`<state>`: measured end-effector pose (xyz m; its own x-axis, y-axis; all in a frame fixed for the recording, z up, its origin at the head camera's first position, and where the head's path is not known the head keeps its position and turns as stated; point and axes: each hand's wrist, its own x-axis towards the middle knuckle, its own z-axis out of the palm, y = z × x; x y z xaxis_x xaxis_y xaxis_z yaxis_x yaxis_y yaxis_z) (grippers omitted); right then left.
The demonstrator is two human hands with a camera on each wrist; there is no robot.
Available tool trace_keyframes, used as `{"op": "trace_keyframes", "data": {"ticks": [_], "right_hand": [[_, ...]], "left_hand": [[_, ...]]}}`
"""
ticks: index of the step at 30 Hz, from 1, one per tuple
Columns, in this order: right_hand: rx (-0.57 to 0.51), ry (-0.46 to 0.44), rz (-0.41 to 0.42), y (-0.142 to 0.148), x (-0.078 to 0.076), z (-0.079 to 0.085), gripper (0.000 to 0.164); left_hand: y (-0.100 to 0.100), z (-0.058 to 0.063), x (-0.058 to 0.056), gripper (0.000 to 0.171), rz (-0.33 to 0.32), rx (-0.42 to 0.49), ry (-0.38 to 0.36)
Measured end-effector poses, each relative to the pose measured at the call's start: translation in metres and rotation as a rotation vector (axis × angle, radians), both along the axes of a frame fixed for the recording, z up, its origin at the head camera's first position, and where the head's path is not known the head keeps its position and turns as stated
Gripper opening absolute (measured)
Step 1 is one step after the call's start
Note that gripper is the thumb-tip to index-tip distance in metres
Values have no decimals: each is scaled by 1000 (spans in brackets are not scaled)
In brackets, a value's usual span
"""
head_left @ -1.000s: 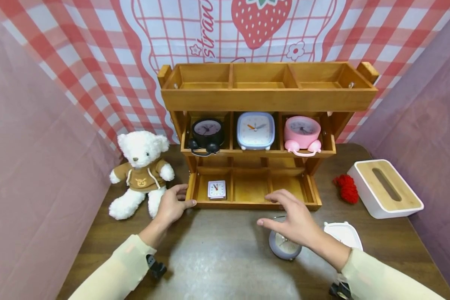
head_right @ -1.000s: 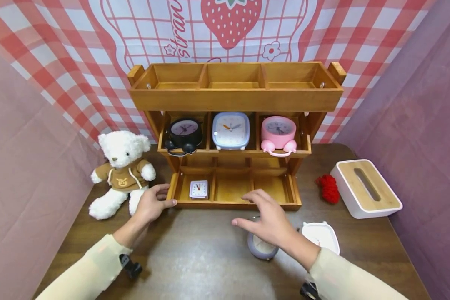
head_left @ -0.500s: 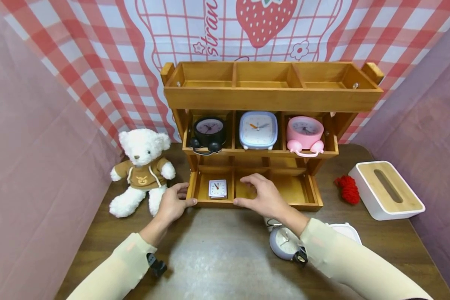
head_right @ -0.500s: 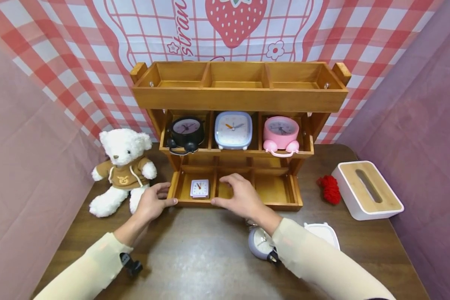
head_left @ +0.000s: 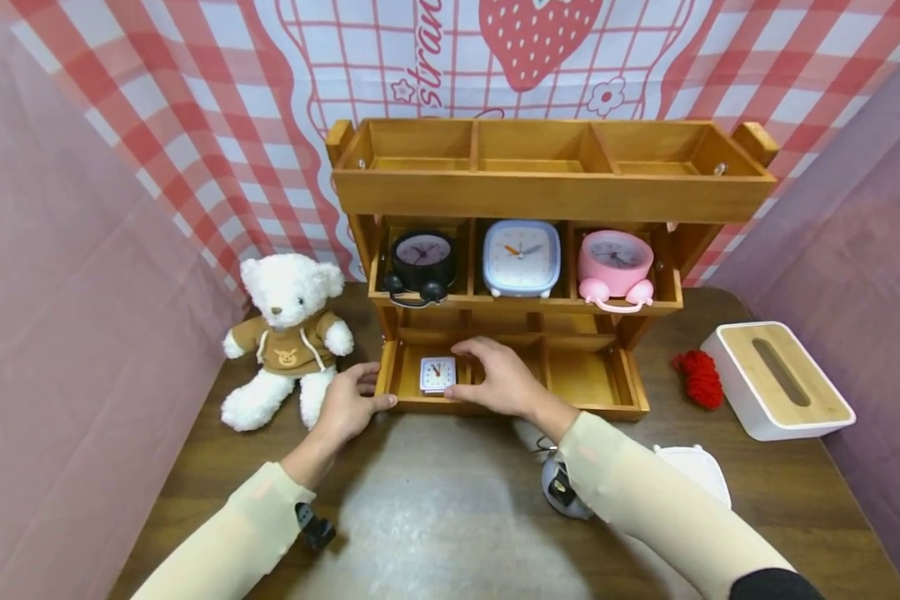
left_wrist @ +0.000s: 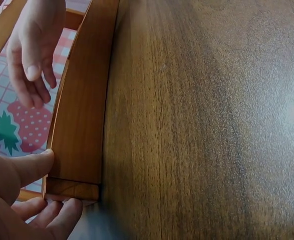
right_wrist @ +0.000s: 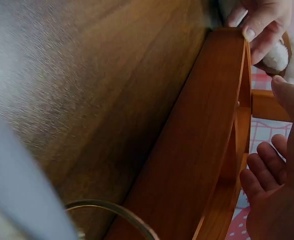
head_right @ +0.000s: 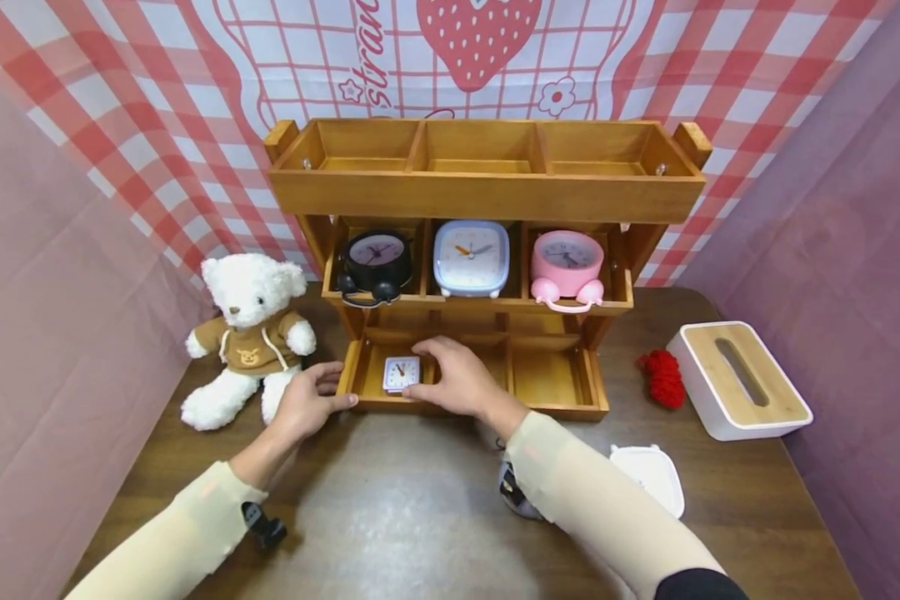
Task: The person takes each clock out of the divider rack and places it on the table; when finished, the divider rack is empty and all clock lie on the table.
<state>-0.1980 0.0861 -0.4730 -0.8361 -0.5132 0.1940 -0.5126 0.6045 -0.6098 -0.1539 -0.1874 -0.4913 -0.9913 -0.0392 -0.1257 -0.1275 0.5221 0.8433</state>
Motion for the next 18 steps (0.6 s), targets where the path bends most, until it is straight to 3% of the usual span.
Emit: {"op": "trace_keyframes", "data": {"ticks": [7, 18], "right_hand": [[131, 11, 55, -13, -19, -3, 69], [170, 21, 158, -30, -30, -8, 66]], "left_hand": [[1, -1, -1, 64, 6, 9, -6], [-1, -1, 0, 63, 9, 25, -3]]}}
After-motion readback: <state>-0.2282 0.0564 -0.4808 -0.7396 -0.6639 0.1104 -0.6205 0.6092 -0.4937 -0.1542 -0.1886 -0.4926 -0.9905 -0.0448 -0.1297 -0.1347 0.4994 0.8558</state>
